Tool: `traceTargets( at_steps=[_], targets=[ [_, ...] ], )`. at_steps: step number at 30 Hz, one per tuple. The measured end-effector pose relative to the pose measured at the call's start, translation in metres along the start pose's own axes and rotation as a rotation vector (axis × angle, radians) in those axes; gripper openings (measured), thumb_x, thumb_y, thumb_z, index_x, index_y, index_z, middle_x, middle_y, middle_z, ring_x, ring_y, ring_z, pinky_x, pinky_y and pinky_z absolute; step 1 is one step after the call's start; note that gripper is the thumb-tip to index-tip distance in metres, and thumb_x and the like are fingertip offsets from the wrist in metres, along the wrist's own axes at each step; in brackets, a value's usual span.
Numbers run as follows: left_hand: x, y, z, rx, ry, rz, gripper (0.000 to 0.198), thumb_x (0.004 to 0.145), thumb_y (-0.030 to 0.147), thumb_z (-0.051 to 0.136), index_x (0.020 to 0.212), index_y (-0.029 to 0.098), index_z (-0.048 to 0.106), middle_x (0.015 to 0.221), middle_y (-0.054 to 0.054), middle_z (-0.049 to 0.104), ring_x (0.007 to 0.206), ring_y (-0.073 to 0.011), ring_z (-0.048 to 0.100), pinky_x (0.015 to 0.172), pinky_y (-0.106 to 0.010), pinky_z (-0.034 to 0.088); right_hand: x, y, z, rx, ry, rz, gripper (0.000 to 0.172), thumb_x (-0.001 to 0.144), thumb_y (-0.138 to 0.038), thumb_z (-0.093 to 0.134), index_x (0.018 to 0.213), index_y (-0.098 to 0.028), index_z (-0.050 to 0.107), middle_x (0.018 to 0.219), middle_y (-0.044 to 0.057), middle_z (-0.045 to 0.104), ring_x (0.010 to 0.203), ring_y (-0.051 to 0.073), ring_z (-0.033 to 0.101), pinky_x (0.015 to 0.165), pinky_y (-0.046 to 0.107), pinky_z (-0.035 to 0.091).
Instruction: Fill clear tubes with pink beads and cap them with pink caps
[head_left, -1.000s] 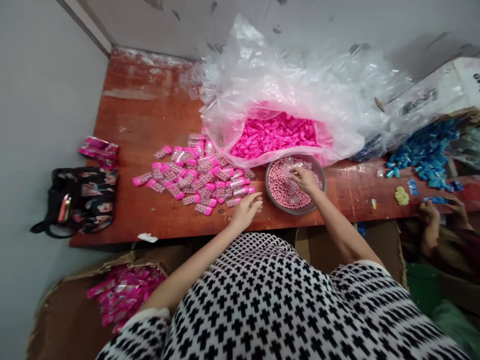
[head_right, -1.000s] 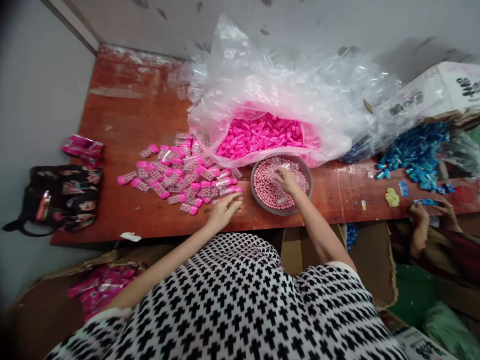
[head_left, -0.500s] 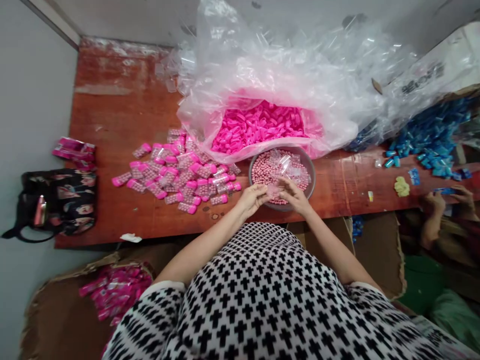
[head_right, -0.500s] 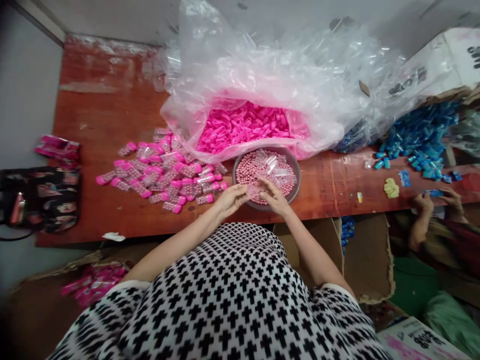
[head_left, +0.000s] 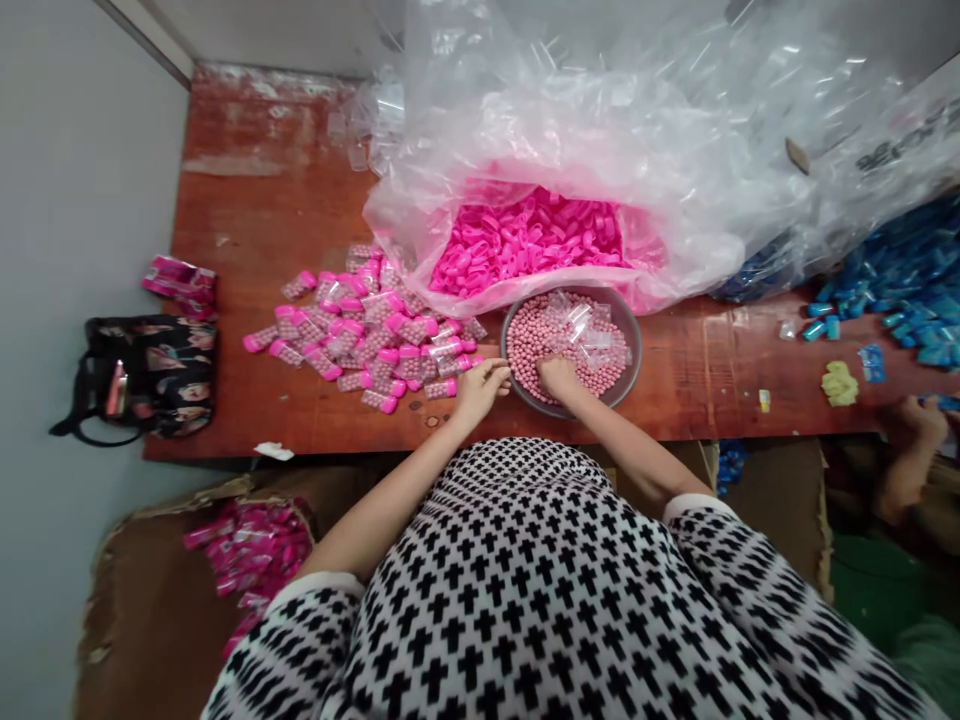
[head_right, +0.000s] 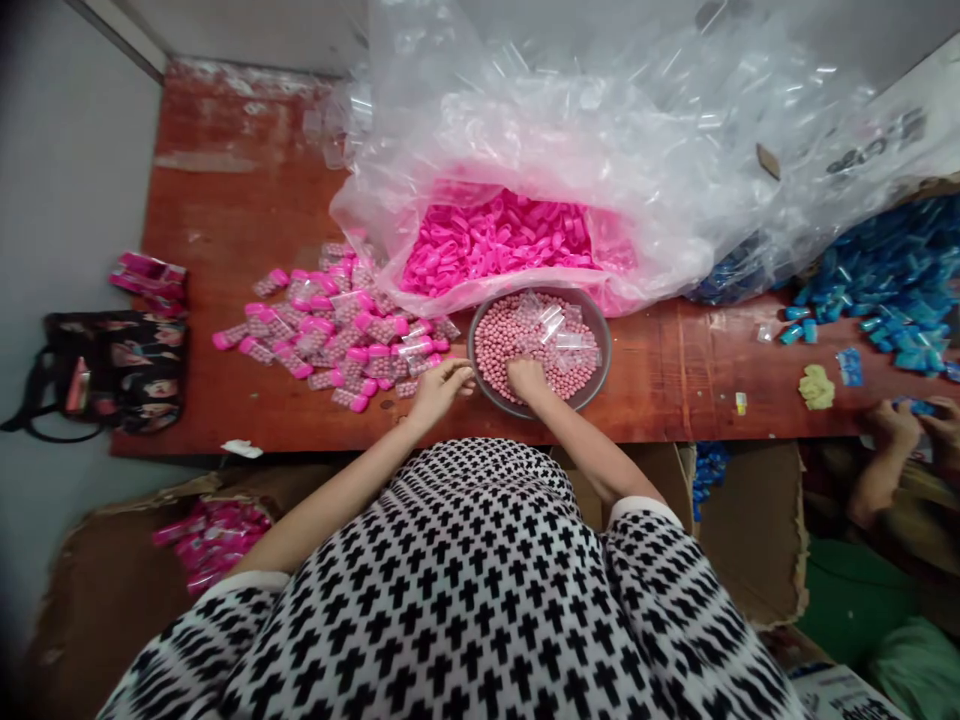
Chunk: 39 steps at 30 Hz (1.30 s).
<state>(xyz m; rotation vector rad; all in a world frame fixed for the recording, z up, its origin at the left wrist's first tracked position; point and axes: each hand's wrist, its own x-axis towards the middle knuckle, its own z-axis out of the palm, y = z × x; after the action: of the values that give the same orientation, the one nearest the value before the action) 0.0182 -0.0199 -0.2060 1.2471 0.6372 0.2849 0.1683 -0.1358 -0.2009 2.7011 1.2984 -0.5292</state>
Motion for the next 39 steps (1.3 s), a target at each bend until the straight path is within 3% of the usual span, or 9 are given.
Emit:
traceTargets(
  at_steps=[3, 8, 13, 17, 20, 22, 27, 33, 39],
  targets=[
    [0.002, 0.0, 0.0, 0.187, 0.024, 0.177, 0.026, 0.083, 0.025, 0.055, 0.105, 0.014, 0.062, 0.094, -0.007, 0.067, 0.071, -0.0132, 0.064, 0.066, -0.029, 0.057, 0.008, 0.003, 0.013, 0.117, 0.031, -0.009, 0.022, 0.082, -0.016, 0.048, 0.098, -0.011, 0.063, 0.094, 0.011, 0.067, 0.084, 0.018, 0.059, 0.075, 0.027, 0.044],
    [0.018, 0.005, 0.011, 0.539, -0.008, 0.409, 0.033, 0.079, 0.016, 0.061, 0.112, 0.013, 0.061, 0.105, -0.01, 0.065, 0.09, -0.018, 0.062, 0.088, -0.035, 0.05, -0.005, 0.02, 0.018, 0.963, 0.211, -0.057, 0.026, 0.071, -0.036, 0.063, 0.086, -0.016, 0.06, 0.074, -0.002, 0.059, 0.068, 0.013, 0.052, 0.066, 0.025, 0.044],
    [0.035, 0.007, 0.027, 0.385, -0.162, 0.33, 0.033, 0.08, 0.02, 0.059, 0.112, 0.013, 0.062, 0.107, -0.009, 0.067, 0.099, -0.0207, 0.062, 0.093, -0.037, 0.047, -0.016, 0.014, 0.003, 1.321, 0.197, -0.08, 0.029, 0.061, -0.036, 0.073, 0.075, -0.018, 0.056, 0.068, -0.005, 0.052, 0.064, 0.01, 0.049, 0.064, 0.024, 0.044],
    [0.044, 0.008, 0.032, 0.045, -0.236, 0.145, 0.029, 0.078, 0.022, 0.06, 0.104, 0.013, 0.065, 0.097, -0.006, 0.069, 0.089, -0.0189, 0.064, 0.087, -0.038, 0.051, -0.021, 0.013, -0.014, 1.427, 0.153, -0.095, 0.041, 0.06, -0.034, 0.075, 0.092, -0.02, 0.055, 0.072, -0.005, 0.054, 0.064, 0.01, 0.052, 0.063, 0.025, 0.049],
    [0.049, 0.008, 0.033, -0.179, -0.28, -0.037, 0.037, 0.075, 0.026, 0.065, 0.109, 0.012, 0.063, 0.093, -0.005, 0.068, 0.077, -0.0159, 0.065, 0.078, -0.037, 0.055, -0.024, 0.019, -0.026, 1.413, 0.138, -0.157, 0.051, 0.067, -0.036, 0.071, 0.112, -0.023, 0.051, 0.075, -0.004, 0.056, 0.065, 0.01, 0.055, 0.064, 0.026, 0.051],
    [0.052, 0.007, 0.033, -0.204, -0.283, -0.052, 0.04, 0.072, 0.027, 0.068, 0.109, 0.012, 0.063, 0.094, -0.005, 0.068, 0.078, -0.016, 0.064, 0.078, -0.037, 0.055, -0.025, 0.023, -0.035, 1.32, 0.151, -0.201, 0.049, 0.072, -0.038, 0.067, 0.116, -0.023, 0.052, 0.078, -0.003, 0.058, 0.067, 0.011, 0.057, 0.065, 0.027, 0.052],
    [0.055, 0.014, 0.027, 0.033, -0.264, 0.231, 0.027, 0.075, 0.027, 0.065, 0.1, 0.017, 0.068, 0.103, -0.006, 0.067, 0.095, -0.0192, 0.062, 0.09, -0.037, 0.049, -0.026, 0.022, -0.05, 1.0, 0.206, -0.244, 0.039, 0.08, -0.042, 0.058, 0.113, -0.02, 0.06, 0.087, 0.002, 0.064, 0.07, 0.012, 0.059, 0.067, 0.027, 0.051],
    [0.048, 0.022, 0.016, 0.288, -0.217, 0.585, 0.018, 0.083, 0.024, 0.056, 0.096, 0.019, 0.067, 0.098, -0.006, 0.066, 0.097, -0.0171, 0.059, 0.092, -0.034, 0.045, -0.03, 0.025, -0.053, 0.85, 0.238, -0.29, 0.033, 0.082, -0.04, 0.058, 0.108, -0.021, 0.065, 0.095, 0.005, 0.067, 0.079, 0.015, 0.062, 0.072, 0.028, 0.051],
    [0.048, 0.012, 0.011, 0.219, -0.127, 0.47, 0.023, 0.087, 0.029, 0.049, 0.105, 0.018, 0.058, 0.103, -0.006, 0.065, 0.097, -0.0162, 0.06, 0.09, -0.033, 0.047, -0.015, 0.039, -0.065, 0.657, 0.197, -0.158, 0.034, 0.081, -0.038, 0.059, 0.108, -0.017, 0.064, 0.094, 0.007, 0.07, 0.071, 0.015, 0.065, 0.068, 0.028, 0.051]
  ],
)
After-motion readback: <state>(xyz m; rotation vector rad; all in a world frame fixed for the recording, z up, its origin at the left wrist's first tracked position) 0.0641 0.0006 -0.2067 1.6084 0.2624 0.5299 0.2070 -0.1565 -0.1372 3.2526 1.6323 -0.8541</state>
